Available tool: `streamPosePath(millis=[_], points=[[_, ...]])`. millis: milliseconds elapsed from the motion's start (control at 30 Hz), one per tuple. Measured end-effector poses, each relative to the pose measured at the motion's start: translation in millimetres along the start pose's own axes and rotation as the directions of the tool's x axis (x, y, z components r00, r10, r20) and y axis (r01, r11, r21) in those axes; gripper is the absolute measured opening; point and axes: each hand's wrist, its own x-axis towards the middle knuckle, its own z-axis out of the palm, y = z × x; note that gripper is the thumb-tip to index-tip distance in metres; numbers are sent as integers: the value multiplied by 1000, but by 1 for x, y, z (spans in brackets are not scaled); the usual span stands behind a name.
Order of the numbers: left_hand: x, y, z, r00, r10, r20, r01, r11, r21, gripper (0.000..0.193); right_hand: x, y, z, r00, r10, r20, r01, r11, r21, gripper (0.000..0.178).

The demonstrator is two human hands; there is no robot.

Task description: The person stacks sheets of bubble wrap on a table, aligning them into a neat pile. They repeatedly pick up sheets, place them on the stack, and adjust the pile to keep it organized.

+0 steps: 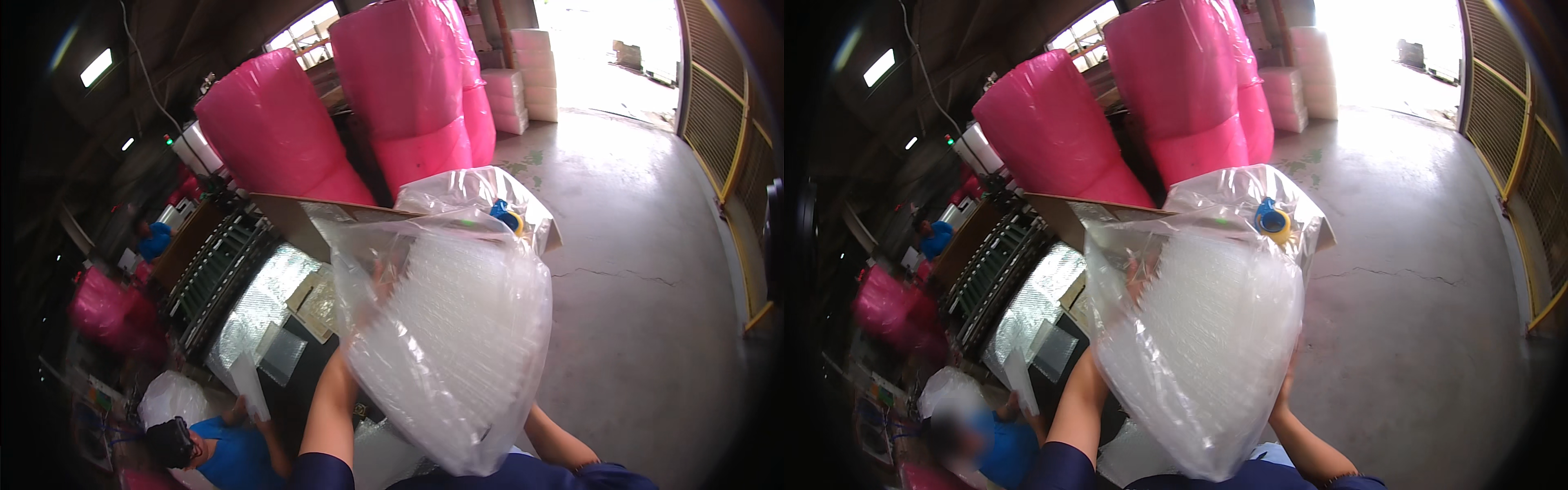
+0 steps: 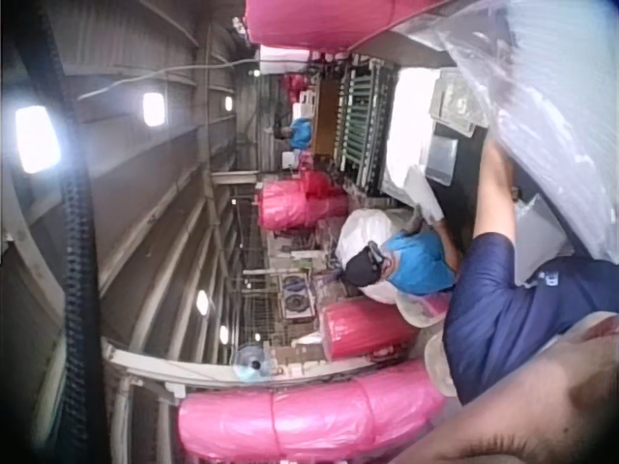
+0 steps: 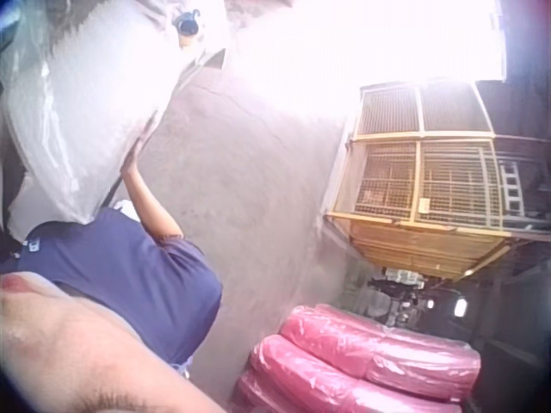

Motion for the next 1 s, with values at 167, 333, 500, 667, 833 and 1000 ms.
streamPosePath(millis=[167, 333, 500, 667, 833, 1000], points=[[12, 0, 11, 999, -37, 31, 35, 998, 42, 55, -2, 46, 13, 992, 108, 71, -106, 994, -33, 59], [-4, 6, 12, 998, -59, 32, 56, 996, 71, 55, 28, 61, -15, 962, 235, 136, -232, 972, -36, 55], [-48, 23, -6, 999, -37, -21, 38, 997, 73, 55, 50, 103, -35, 867, 424, 260, -393, 905, -164, 51], [-164, 17, -16, 965, 48, -260, -72, 994, -83, 54, -15, 139, -126, 632, 677, 377, -387, 697, -603, 48], [-340, -73, 14, 785, -98, -612, -66, 968, -241, 63, -111, 147, -216, -161, 911, 380, 257, 410, -875, 45], [-439, -243, 82, 391, -446, -805, 220, 895, -389, 45, -158, 111, -97, -32, 581, 814, 453, 734, -506, 29]])
